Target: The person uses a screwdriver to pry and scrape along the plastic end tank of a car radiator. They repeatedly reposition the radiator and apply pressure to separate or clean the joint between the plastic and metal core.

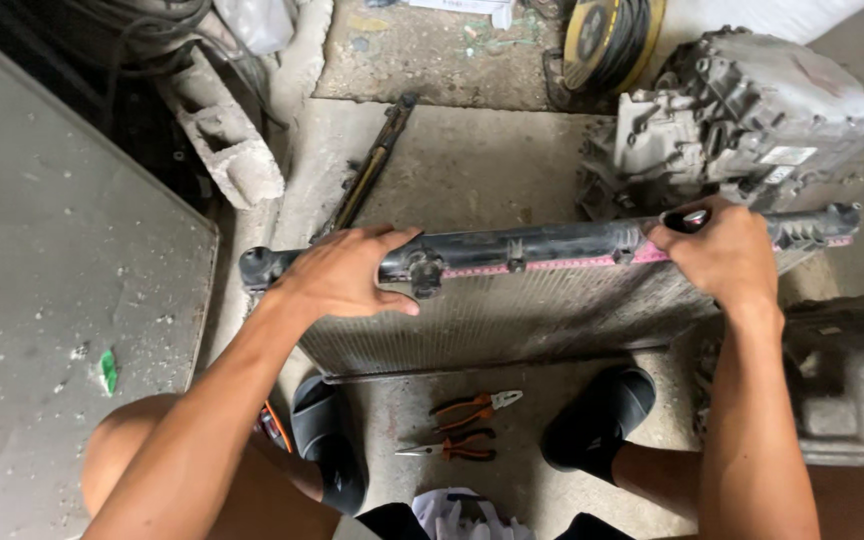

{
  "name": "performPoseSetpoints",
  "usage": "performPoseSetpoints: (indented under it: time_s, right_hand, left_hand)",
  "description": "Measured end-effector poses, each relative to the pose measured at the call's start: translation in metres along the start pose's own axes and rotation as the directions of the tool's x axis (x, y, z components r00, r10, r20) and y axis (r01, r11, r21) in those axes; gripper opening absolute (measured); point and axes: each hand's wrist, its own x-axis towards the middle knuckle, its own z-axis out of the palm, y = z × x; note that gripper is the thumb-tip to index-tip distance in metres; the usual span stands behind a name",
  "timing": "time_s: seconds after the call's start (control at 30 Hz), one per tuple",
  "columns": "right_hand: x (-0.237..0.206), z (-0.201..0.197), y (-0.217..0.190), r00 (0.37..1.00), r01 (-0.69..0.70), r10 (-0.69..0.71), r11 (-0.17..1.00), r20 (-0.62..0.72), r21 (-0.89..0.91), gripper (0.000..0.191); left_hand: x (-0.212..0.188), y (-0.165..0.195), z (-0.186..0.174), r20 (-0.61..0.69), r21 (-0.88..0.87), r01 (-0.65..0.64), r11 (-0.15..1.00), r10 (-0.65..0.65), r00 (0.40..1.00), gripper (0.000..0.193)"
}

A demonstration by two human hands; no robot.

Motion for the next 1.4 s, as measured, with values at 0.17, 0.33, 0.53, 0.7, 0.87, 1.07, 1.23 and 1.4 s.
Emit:
performPoseSetpoints:
  time_s: [0.17, 0.33, 0.53, 0.7, 0.87, 1.07, 1.23, 1.4]
  right_hand:
    - [-0.004, 0.017, 0.001, 0.991, 0.1, -0.094, 0.993, -0.093, 0.061, 0.042]
    - [-0.007, 0.02, -0.006, 0.973, 0.046, -0.027, 0.996, -0.227, 0.082, 0.042]
    - [-0.008, 0.016, -0.007, 0.987, -0.01, 0.012, 1.0, -0.16, 0.014, 0.042]
    - [-0.007, 0.021, -0.003, 0.983, 0.025, -0.019, 0.999, -0.184, 0.027, 0.041]
    - [-0.007, 0.021, 0.008, 0.978, 0.057, -0.05, 0.998, -0.203, 0.027, 0.043]
    - [-0.006, 0.017, 0.018, 0.978, 0.066, -0.056, 0.997, -0.202, 0.04, 0.038]
    - [-0.012, 0.013, 0.009, 0.991, 0.091, -0.078, 0.988, -0.111, 0.123, 0.042]
    - [-0.026, -0.004, -0.016, 0.962, 0.218, -0.168, 0.947, -0.215, 0.236, 0.031]
  left_hand:
    - [0.002, -0.009, 0.013, 0.012, 0.092, 0.058, 0.994, -0.059, 0.998, 0.075]
    - [0.008, -0.014, 0.018, 0.036, 0.147, 0.013, 0.989, -0.018, 0.999, 0.068]
    - [0.009, -0.016, 0.017, 0.022, 0.161, -0.071, 0.984, 0.069, 0.997, 0.069]
    - [0.012, -0.016, 0.017, 0.074, 0.169, -0.027, 0.985, 0.015, 0.997, 0.073]
    - [0.02, -0.014, 0.023, 0.065, 0.178, -0.046, 0.983, 0.035, 0.997, 0.072]
    - [0.036, -0.011, 0.033, 0.072, 0.167, -0.05, 0.985, 0.038, 0.997, 0.067]
    - [0.029, -0.018, 0.045, 0.025, 0.16, 0.004, 0.987, -0.008, 1.0, 0.064]
    - [0.026, -0.021, 0.055, -0.104, 0.182, -0.035, 0.983, 0.054, 0.993, 0.068]
